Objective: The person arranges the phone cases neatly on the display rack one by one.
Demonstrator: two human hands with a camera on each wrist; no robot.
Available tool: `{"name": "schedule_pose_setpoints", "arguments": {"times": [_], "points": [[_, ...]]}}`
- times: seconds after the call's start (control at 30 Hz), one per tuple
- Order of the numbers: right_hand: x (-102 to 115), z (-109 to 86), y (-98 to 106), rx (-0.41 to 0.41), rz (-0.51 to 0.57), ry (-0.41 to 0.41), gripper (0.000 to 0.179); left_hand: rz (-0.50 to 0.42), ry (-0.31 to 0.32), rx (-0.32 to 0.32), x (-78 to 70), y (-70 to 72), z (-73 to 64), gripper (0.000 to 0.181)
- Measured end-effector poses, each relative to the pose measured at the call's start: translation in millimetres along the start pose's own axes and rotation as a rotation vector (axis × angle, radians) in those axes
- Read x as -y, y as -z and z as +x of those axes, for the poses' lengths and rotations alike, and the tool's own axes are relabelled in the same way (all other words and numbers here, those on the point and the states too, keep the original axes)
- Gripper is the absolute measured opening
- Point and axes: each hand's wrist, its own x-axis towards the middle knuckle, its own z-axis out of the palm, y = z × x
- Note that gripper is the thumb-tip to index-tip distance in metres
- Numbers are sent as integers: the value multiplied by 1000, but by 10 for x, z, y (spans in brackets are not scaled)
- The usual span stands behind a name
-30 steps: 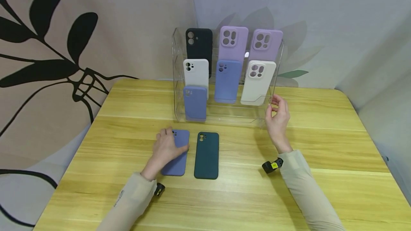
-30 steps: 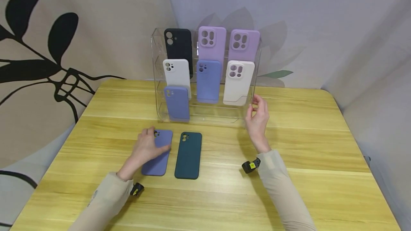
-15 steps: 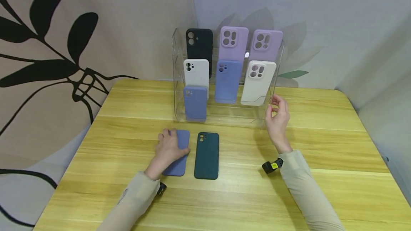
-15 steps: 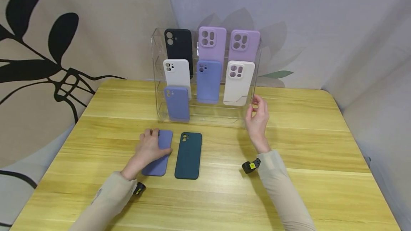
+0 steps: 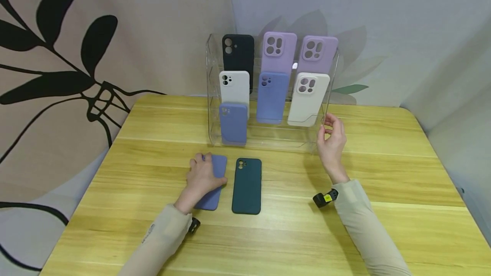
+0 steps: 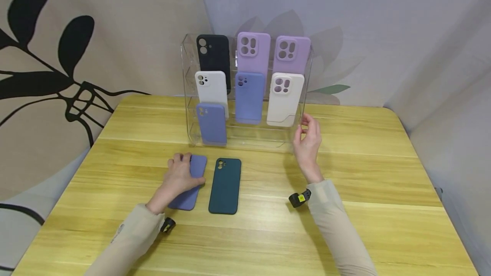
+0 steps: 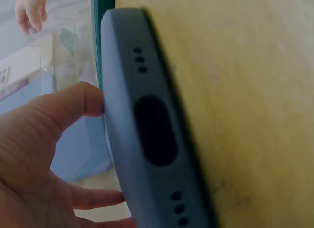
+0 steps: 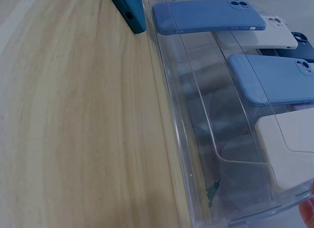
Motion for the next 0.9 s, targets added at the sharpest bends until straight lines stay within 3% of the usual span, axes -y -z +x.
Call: {"name": "schedule_pose_setpoints", "arguments": {"times": [0.4,0.9], "points": [[12,-6,4,7,-5,-17,26,-57,-65,-92,-44,74,-13,94],[3,-5,17,32,-22,-12,26,-142,-245,-232,-322,264,-102,86]]}}
